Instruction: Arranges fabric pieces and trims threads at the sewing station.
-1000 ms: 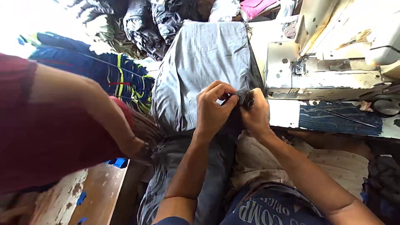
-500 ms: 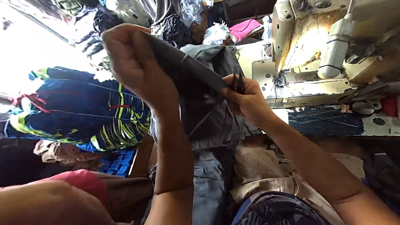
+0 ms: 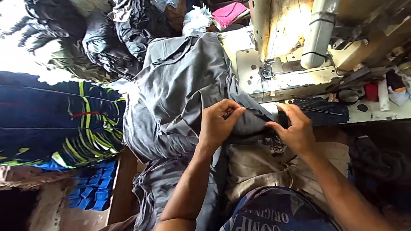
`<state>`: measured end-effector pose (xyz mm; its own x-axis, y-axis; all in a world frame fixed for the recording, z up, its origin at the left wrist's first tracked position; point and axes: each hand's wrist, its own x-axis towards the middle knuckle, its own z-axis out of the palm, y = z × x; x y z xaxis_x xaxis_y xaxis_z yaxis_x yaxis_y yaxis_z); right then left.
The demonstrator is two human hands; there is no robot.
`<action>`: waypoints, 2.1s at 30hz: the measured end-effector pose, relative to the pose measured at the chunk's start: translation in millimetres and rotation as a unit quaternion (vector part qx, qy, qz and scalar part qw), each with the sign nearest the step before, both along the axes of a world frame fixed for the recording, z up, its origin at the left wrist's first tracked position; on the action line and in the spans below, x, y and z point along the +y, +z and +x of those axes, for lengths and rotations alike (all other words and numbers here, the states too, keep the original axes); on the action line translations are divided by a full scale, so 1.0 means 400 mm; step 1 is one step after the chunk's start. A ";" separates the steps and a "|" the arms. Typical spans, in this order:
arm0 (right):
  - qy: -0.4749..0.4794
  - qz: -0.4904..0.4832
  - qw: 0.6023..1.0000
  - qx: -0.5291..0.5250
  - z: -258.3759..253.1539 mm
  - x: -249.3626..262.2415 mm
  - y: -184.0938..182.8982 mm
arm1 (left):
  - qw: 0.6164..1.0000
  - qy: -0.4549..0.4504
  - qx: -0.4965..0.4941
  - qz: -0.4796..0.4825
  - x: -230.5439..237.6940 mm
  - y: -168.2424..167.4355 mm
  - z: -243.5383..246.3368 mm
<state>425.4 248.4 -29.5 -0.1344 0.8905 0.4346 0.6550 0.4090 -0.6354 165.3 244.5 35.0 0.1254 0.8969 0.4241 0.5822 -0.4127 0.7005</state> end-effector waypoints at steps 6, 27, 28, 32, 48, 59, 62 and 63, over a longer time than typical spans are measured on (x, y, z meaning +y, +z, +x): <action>0.005 0.031 0.999 0.033 -0.028 0.018 -0.002 | 1.000 0.007 -0.003 -0.009 -0.018 0.068 -0.014; 0.148 -0.005 0.966 0.211 0.050 -0.004 0.071 | 1.000 -0.007 0.016 0.026 -0.056 0.046 -0.006; 0.136 0.009 0.969 0.205 0.049 -0.008 0.067 | 0.999 0.004 0.021 0.036 -0.063 0.045 -0.004; 0.104 0.024 0.971 0.215 0.047 -0.024 0.056 | 0.994 0.048 0.061 0.072 -0.091 0.049 0.013; 0.079 -0.170 0.955 0.228 0.024 0.047 0.034 | 0.995 0.045 0.077 0.054 0.250 0.033 0.124; 0.074 -0.143 0.907 0.389 -0.022 0.099 0.047 | 0.982 0.042 0.182 0.015 0.436 0.039 0.139; 0.069 -0.135 0.899 0.411 -0.035 0.119 0.047 | 0.987 0.034 0.159 0.018 0.471 0.033 0.140; 0.067 -0.138 0.895 0.419 -0.039 0.120 0.048 | 0.987 0.030 0.155 0.025 0.479 0.029 0.139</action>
